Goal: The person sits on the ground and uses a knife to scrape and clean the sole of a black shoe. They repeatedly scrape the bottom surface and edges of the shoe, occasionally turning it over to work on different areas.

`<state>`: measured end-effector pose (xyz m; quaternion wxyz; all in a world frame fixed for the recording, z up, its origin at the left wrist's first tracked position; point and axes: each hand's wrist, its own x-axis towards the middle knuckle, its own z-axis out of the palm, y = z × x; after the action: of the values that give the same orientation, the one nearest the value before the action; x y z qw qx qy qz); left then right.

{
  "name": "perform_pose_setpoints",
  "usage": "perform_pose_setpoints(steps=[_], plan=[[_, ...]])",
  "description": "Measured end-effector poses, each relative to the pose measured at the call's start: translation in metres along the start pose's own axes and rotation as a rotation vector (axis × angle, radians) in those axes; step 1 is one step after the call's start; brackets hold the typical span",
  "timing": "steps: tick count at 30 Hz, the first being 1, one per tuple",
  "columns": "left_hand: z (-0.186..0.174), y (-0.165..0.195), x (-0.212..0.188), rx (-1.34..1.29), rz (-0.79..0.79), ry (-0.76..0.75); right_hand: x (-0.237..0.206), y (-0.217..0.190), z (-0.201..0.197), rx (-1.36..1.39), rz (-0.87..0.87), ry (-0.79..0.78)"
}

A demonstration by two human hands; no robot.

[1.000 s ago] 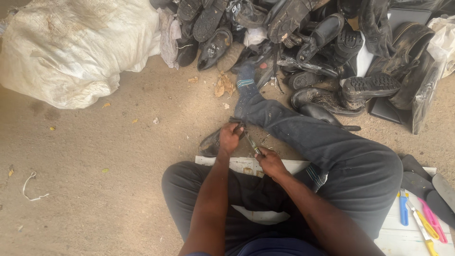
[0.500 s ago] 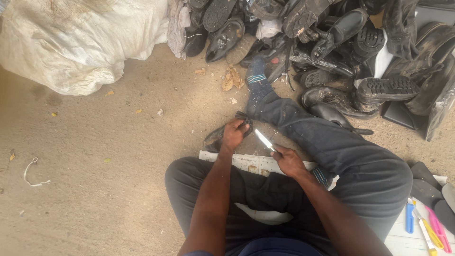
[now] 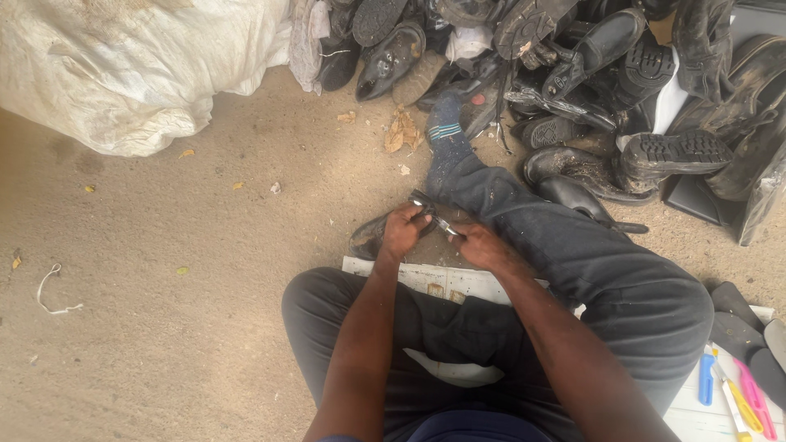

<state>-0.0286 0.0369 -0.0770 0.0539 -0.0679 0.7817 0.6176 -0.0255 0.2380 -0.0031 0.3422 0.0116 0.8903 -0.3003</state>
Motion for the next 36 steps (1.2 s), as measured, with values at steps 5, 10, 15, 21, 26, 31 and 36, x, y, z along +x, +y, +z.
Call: perform_pose_setpoints(steps=[5, 10, 15, 21, 26, 31, 36], plan=[[0.008, 0.003, -0.004, -0.018, 0.045, 0.146, -0.03, 0.01, 0.041, 0.197, -0.136, 0.185], [0.008, -0.001, -0.001, -0.184, -0.067, 0.124, -0.038, 0.02, 0.068, 0.332, -0.13, 0.192], [0.012, 0.004, -0.001, -0.333, 0.015, 0.173, -0.025, 0.002, 0.075, 0.392, -0.029, 0.122], [0.023, 0.008, 0.0, -0.424, 0.035, 0.391, -0.058, 0.004, 0.101, 0.24, -0.201, 0.273], [0.051, 0.017, 0.014, -0.416, -0.01, 0.685, -0.031, -0.001, 0.084, 0.246, -0.072, 0.256], [0.07, 0.038, 0.019, -0.213, 0.037, 0.896, -0.026, 0.004, 0.044, -0.041, -0.082, 0.268], [0.028, 0.029, -0.007, 0.347, 0.096, 0.328, -0.026, 0.013, 0.031, 0.001, -0.046, 0.196]])
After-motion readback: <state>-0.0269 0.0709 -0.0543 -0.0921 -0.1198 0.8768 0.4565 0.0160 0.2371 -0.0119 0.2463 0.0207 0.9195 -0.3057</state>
